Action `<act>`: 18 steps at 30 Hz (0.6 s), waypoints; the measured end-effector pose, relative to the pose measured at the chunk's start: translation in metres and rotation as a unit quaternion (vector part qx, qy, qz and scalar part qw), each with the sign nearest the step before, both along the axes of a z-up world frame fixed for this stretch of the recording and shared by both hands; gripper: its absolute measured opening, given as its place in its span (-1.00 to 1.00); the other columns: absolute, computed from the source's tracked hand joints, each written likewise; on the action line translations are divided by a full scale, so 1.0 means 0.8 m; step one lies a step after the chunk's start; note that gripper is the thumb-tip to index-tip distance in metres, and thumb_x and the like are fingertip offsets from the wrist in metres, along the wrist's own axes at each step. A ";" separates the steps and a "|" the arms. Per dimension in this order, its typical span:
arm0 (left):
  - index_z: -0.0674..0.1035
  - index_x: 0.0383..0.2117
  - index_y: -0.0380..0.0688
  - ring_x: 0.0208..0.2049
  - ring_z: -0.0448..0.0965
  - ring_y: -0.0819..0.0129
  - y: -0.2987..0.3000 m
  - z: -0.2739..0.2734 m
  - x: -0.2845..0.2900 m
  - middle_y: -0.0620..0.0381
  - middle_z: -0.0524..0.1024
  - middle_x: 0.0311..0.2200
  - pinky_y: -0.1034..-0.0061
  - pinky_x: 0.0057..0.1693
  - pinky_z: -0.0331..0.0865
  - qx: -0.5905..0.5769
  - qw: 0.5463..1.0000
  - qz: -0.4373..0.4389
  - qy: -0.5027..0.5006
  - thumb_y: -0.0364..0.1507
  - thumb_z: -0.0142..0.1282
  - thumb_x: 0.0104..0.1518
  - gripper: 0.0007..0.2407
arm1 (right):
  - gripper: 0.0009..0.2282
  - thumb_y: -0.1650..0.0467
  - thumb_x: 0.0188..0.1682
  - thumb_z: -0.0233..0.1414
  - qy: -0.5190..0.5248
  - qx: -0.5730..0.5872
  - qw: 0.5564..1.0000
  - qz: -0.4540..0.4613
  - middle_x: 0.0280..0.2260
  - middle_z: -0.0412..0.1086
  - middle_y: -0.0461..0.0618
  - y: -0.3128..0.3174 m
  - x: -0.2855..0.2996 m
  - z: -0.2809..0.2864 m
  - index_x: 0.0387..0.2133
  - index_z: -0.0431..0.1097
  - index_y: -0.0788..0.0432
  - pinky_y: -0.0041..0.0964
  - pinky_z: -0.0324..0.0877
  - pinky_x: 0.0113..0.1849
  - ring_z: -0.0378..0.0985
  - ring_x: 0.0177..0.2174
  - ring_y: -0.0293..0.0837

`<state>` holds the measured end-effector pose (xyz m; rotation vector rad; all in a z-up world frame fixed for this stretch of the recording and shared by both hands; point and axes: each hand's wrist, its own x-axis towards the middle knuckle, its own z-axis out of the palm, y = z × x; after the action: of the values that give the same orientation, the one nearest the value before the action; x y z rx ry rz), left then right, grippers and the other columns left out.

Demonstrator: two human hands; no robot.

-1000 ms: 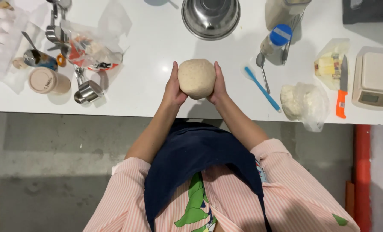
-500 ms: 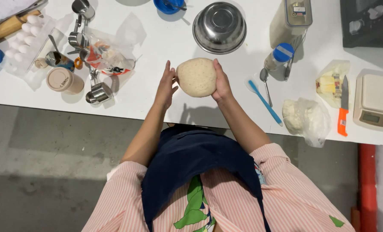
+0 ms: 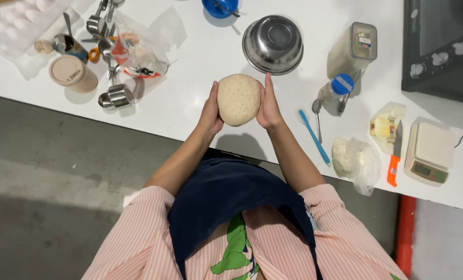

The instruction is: Kneading and shaping a piece of dough on a clean workbench.

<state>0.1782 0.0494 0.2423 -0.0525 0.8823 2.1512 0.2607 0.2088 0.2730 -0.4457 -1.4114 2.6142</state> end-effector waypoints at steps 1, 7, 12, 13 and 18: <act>0.34 0.25 -0.25 0.25 0.42 0.18 0.001 -0.007 -0.004 -0.09 0.41 0.22 0.27 0.30 0.36 0.003 1.000 0.005 -0.004 -0.03 -0.16 0.30 -0.44 | -0.25 -0.11 0.08 -0.34 -0.004 0.003 1.000 0.005 0.18 0.34 0.06 0.003 -0.001 -0.009 0.25 0.17 0.27 -0.18 0.27 0.21 0.35 0.21 -0.11; 0.36 0.23 -0.38 0.17 0.51 0.04 0.002 -0.049 -0.035 -0.24 0.45 0.16 0.18 0.22 0.45 0.003 1.000 -0.018 -0.007 -0.02 -0.08 0.28 -0.38 | -0.37 0.00 0.21 -0.29 -0.052 -0.056 0.997 -0.031 0.08 0.29 0.09 0.031 0.004 -0.122 0.35 0.14 0.21 -0.10 0.19 0.00 0.31 0.02 -0.03; 0.35 0.21 -0.26 0.18 0.49 0.02 0.001 -0.048 -0.076 -0.22 0.44 0.15 0.12 0.20 0.47 -0.055 0.993 -0.093 -0.045 0.03 -0.04 0.18 -0.36 | -0.49 0.20 0.16 -0.05 -0.039 -0.009 0.994 -0.099 0.13 0.34 0.13 -0.015 -0.014 -0.067 0.24 0.18 0.35 -0.13 0.28 0.18 0.34 0.15 -0.03; 0.35 0.21 -0.26 0.18 0.49 0.02 0.000 -0.048 -0.089 -0.22 0.44 0.15 0.12 0.20 0.47 -0.056 0.992 -0.099 -0.048 0.03 -0.04 0.18 -0.36 | -0.49 0.20 0.16 -0.05 -0.042 -0.011 0.994 -0.105 0.13 0.34 0.13 -0.021 -0.027 -0.051 0.24 0.18 0.35 -0.13 0.28 0.18 0.34 0.15 -0.03; 0.33 0.25 -0.29 0.21 0.46 0.01 -0.013 -0.054 -0.125 -0.23 0.40 0.19 0.11 0.22 0.45 -0.043 0.990 -0.115 -0.072 0.08 -0.02 0.13 -0.29 | -0.35 0.22 -0.08 0.19 -0.099 0.099 0.986 -0.095 0.13 0.28 0.11 -0.054 -0.072 -0.013 0.24 0.13 0.22 -0.06 0.32 0.15 0.33 0.14 0.00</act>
<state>0.0781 0.0391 0.1989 -0.1412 0.8537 1.8711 0.2035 0.1659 0.2629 -0.7889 -1.5818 2.3042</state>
